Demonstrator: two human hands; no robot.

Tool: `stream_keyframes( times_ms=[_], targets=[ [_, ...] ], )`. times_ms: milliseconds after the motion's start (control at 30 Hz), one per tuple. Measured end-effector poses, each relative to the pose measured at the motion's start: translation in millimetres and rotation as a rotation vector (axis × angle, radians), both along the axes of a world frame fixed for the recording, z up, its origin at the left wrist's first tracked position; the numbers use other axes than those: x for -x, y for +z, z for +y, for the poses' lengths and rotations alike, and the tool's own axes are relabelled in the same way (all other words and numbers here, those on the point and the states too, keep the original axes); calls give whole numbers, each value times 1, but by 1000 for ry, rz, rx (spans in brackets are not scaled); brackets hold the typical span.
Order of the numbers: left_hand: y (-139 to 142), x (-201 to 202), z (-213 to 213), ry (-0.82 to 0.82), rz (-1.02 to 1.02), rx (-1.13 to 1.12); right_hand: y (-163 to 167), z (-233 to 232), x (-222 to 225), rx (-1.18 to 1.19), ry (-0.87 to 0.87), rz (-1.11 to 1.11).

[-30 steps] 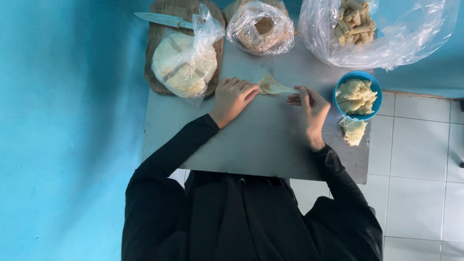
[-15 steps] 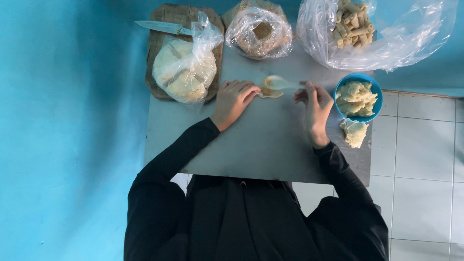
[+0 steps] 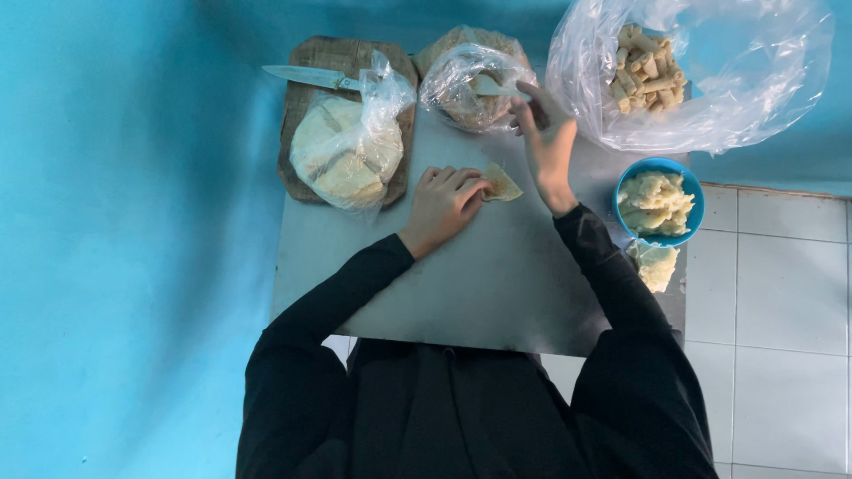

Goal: The person folds square dough wrappers around a scoop of filling at a small table. They pinch the wrapper edges closed by hand, set the folded piece aside, and repeat the folding cycle with new wrappers and filling from a blue bowl.

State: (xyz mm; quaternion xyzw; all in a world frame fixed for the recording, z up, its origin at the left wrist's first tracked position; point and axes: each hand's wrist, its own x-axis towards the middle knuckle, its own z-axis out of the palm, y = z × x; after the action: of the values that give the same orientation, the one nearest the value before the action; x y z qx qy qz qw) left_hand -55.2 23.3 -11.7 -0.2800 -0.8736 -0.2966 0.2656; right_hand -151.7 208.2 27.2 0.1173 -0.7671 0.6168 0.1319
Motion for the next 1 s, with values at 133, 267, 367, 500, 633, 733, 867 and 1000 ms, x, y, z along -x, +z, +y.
stream_keyframes(
  times_ms=[133, 267, 367, 500, 633, 733, 867, 1000],
  targets=[
    [-2, 0, 3, 1, 30, 6, 2, 10, -9, -43, 99, -15],
    [-4, 0, 4, 17, 51, 32, 5, 32, -35, -332, 105, 25],
    [-6, 3, 6, 31, 61, 62, 4, 53, -64, -478, 243, 2],
    [-7, 3, 7, 36, 87, 85, -4, 67, -80, -567, 283, -18],
    [-6, 3, 6, 33, 130, 106, -16, 67, -82, -577, 233, 37],
    [-7, 0, 4, 19, 124, 106, -21, 63, -82, -684, 212, 230],
    [-9, -4, -1, -6, 129, 126, -15, 59, -81, -704, 246, 244],
    [-14, -4, -4, -23, 129, 154, -7, 53, -84, -740, 274, 297]
  ],
)
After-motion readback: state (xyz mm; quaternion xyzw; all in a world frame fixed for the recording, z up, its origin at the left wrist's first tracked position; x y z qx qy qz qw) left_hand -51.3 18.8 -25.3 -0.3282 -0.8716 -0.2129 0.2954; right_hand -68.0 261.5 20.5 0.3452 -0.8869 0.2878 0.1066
